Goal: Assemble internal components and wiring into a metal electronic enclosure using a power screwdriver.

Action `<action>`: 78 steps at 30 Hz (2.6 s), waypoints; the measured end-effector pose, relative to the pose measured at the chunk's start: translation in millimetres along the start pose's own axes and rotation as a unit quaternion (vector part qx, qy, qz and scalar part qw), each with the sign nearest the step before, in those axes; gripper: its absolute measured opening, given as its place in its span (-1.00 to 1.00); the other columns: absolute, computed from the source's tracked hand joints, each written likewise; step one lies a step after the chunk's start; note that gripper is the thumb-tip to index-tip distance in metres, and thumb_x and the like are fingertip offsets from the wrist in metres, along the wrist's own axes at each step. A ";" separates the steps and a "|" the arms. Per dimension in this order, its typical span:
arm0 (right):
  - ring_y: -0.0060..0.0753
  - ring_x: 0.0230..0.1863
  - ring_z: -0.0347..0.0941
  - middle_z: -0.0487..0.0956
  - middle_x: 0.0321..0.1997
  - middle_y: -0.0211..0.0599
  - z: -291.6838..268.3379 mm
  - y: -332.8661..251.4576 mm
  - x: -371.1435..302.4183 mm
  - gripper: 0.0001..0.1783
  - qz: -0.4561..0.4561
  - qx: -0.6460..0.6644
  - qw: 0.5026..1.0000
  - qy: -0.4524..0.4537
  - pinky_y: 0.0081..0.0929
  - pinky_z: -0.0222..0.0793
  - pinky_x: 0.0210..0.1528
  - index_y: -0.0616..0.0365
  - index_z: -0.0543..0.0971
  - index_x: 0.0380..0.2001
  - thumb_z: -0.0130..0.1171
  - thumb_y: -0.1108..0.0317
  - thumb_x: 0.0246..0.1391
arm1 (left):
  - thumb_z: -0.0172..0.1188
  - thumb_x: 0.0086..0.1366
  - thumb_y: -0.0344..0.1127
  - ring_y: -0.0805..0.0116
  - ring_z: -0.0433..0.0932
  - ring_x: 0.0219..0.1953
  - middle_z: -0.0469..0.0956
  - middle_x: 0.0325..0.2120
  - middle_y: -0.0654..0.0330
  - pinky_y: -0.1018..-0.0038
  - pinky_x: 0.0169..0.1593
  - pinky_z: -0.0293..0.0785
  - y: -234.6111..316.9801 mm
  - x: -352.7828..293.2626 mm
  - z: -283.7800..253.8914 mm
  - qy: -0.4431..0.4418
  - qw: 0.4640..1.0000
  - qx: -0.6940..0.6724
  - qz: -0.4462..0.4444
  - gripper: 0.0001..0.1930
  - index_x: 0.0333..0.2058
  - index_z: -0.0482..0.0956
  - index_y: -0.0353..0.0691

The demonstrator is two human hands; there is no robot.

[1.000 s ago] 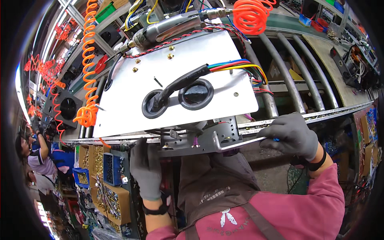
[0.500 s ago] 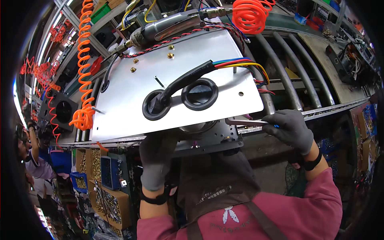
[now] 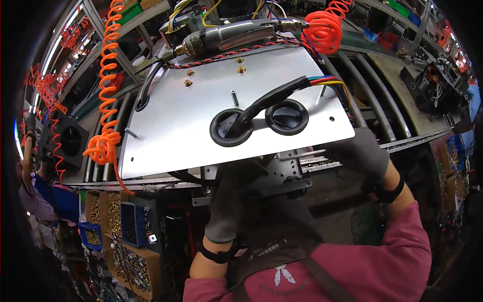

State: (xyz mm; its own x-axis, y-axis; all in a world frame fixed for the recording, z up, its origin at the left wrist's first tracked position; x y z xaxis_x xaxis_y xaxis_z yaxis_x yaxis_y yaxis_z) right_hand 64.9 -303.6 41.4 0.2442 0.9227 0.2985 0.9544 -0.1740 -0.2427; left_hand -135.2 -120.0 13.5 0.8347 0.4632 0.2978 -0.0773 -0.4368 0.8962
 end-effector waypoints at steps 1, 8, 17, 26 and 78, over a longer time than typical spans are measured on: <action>-0.17 -0.44 0.50 0.53 -0.50 -0.31 2.7 -3.6 3.5 -0.85 -0.040 0.000 0.999 0.017 -0.27 0.36 -0.44 -0.03 0.61 -0.37 0.22 0.25 -0.06 | 0.09 0.13 -0.48 0.22 0.53 -0.17 0.53 -0.21 0.13 0.43 -0.09 0.47 -1.4 1.3 -0.2 0.008 0.998 -0.056 -0.011 -0.77 -0.20 0.52 -0.27; -0.19 -0.42 0.51 0.57 -0.39 -0.27 24.6 -23.9 32.6 -0.77 -0.071 -0.006 0.992 0.107 -0.33 0.40 -0.44 -0.01 0.61 -0.32 0.29 0.26 -0.12 | 0.13 0.14 -0.36 0.15 0.52 -0.07 0.52 -0.12 0.06 0.33 -0.14 0.50 4.3 -20.9 -26.2 -0.039 0.901 0.386 0.196 -0.61 -0.01 0.44 -0.17; -0.33 -0.26 0.55 0.60 -0.26 -0.22 68.8 -34.8 48.3 -0.71 -0.038 0.208 0.973 -0.090 -0.42 0.46 -0.24 0.19 0.58 -0.15 0.18 0.45 -0.01 | 0.10 0.19 -0.30 0.15 0.63 -0.54 0.52 -0.26 -0.30 0.63 -0.67 0.46 12.1 -96.5 -128.7 0.106 0.899 -0.362 -0.221 -0.37 0.18 0.12 -0.43; -0.35 -0.19 0.53 0.55 -0.14 -0.23 63.3 -56.3 60.0 -0.68 -0.149 0.176 0.965 -0.123 -0.44 0.46 -0.18 0.15 0.56 -0.10 0.15 0.47 0.01 | 0.08 0.23 -0.48 0.49 0.51 -0.23 0.52 -0.24 0.19 0.59 -0.20 0.46 -40.5 -55.4 -98.6 0.093 0.965 -0.167 -0.179 -0.57 0.08 0.34 -0.41; -0.01 -0.29 0.35 0.42 -0.40 -0.05 99.2 -84.2 28.5 -0.89 0.036 0.057 0.994 0.083 -0.22 0.24 -0.25 0.33 0.46 -0.38 -0.03 0.52 0.02 | 0.10 0.05 -0.25 0.05 0.57 -0.20 0.60 -0.28 0.01 0.31 -0.07 0.46 -53.6 -306.4 -472.7 0.287 0.603 0.456 -0.588 -0.75 -0.29 0.66 -0.09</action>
State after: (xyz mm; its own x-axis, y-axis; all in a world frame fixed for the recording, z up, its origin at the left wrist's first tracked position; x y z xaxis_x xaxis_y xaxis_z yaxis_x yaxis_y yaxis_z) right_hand -25.6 -228.5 -21.3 0.3461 0.8376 0.4226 0.9098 -0.1896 -0.3693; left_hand -644.5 126.0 29.7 -0.3277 0.9424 -0.0675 0.9347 0.3338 0.1218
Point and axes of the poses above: each hand's wrist, its own x-axis towards the middle knuckle, its own z-axis out of the palm, y = z × x, the point moved 3 cm from there along x, towards the middle knuckle
